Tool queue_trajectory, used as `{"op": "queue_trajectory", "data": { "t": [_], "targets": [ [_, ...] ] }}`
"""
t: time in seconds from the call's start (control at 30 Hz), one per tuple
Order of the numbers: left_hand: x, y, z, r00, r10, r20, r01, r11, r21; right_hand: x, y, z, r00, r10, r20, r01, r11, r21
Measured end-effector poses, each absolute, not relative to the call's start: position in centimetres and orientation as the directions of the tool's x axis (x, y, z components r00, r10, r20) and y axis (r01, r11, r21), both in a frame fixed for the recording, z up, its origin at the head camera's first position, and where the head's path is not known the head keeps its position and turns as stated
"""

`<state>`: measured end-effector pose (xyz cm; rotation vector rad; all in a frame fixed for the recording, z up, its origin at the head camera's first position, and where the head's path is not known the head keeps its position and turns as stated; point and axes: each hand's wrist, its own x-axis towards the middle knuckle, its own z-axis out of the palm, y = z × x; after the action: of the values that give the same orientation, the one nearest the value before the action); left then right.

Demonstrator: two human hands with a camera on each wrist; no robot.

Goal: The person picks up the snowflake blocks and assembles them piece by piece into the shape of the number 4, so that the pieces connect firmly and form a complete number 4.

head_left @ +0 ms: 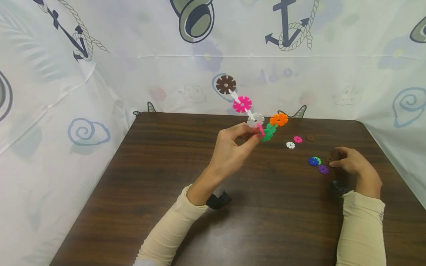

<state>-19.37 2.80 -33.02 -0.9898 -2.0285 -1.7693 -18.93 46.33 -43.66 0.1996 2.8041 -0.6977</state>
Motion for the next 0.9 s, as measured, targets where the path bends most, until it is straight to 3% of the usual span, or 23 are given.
{"op": "queue_trajectory", "data": {
  "t": [0.9],
  "targets": [
    [-19.3, 2.8, -33.0, -0.740, 0.316, 0.594, 0.631, 0.020, 0.775, -20.9, 42.2, -44.1, -0.981, 0.162, -0.104, 0.193, 0.841, -0.505]
  ]
}}
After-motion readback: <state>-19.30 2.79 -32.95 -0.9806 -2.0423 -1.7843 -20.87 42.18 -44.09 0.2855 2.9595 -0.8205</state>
